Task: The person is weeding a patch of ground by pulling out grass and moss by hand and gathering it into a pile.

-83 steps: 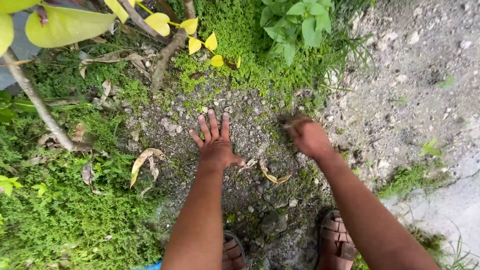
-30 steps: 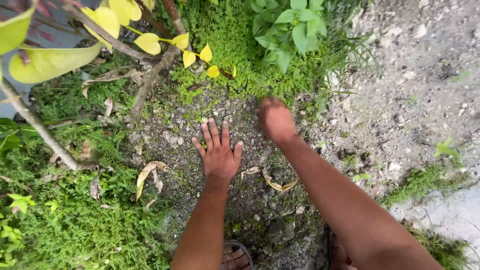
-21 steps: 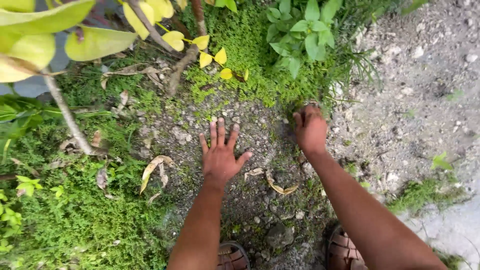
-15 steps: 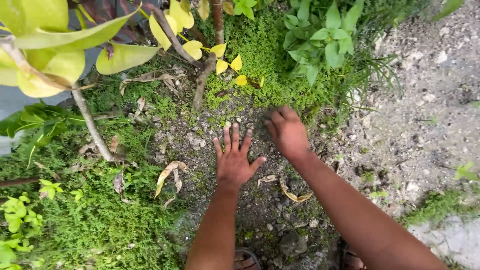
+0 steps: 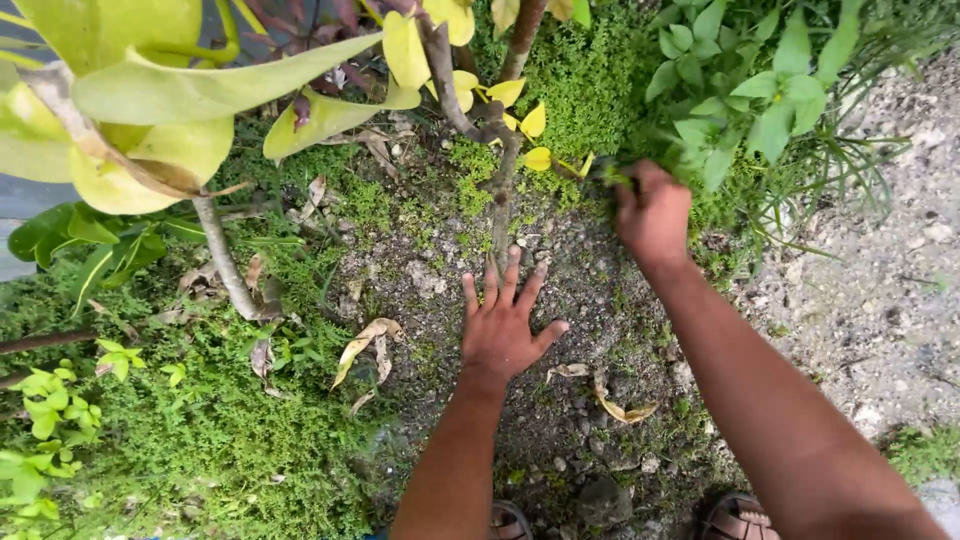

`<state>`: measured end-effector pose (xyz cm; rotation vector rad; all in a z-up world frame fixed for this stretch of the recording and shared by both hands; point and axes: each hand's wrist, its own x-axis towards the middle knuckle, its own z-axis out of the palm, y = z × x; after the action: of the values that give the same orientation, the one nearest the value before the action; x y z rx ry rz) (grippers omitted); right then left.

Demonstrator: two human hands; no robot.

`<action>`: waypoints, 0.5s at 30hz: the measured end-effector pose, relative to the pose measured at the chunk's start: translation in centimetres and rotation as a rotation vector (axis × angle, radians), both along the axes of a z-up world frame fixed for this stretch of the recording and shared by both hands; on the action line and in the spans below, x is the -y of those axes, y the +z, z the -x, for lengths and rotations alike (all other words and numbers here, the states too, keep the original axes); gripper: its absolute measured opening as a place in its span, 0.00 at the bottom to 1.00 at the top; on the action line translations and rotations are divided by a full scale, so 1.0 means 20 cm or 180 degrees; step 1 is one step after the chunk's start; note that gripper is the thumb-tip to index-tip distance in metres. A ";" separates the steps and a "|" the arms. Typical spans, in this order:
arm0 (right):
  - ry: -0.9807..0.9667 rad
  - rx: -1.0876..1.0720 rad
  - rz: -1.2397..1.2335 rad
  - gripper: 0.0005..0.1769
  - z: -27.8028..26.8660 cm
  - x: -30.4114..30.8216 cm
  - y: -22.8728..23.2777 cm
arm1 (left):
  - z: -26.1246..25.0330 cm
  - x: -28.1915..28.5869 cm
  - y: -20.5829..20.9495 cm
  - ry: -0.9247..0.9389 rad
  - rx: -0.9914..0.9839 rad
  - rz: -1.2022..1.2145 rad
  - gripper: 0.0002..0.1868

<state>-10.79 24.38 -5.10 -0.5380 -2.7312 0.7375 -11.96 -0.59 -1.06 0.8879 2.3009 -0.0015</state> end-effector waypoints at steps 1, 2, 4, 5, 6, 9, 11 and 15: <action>-0.0479 -0.0347 0.0417 0.06 -0.03 0.05 0.04 | 0.00 0.00 -0.01 -0.0010 0.0008 0.0006 0.49; -0.0961 -0.0691 0.0832 0.04 -0.06 0.09 0.09 | -0.01 0.00 -0.03 -0.0021 0.0015 0.0012 0.49; -0.1301 -0.0628 0.0793 0.04 -0.19 0.14 0.04 | 0.00 -0.01 0.00 0.0003 0.0054 0.0030 0.49; -0.1646 -0.0577 0.0758 0.07 -0.26 0.16 0.02 | 0.01 -0.02 0.01 0.0019 0.0082 0.0052 0.49; -0.1652 -0.0583 0.0741 0.07 -0.24 0.20 0.11 | 0.01 -0.02 0.02 0.0011 0.0081 0.0035 0.49; -0.1661 0.0212 0.1676 0.11 -0.15 0.28 0.37 | 0.00 -0.02 0.04 0.0054 0.0123 0.0173 0.48; -0.0751 0.1279 0.0797 0.44 -0.05 0.24 0.52 | 0.00 -0.04 0.04 -0.0018 -0.0046 0.0175 0.49; -0.0081 0.1882 -0.0345 0.28 -0.09 0.01 -0.02 | -0.02 -0.04 0.04 -0.0040 -0.0083 0.0124 0.47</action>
<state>-8.98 24.19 -5.57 -0.8812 -3.2650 0.4714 -11.62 0.28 -0.29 0.8874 2.3115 -0.0637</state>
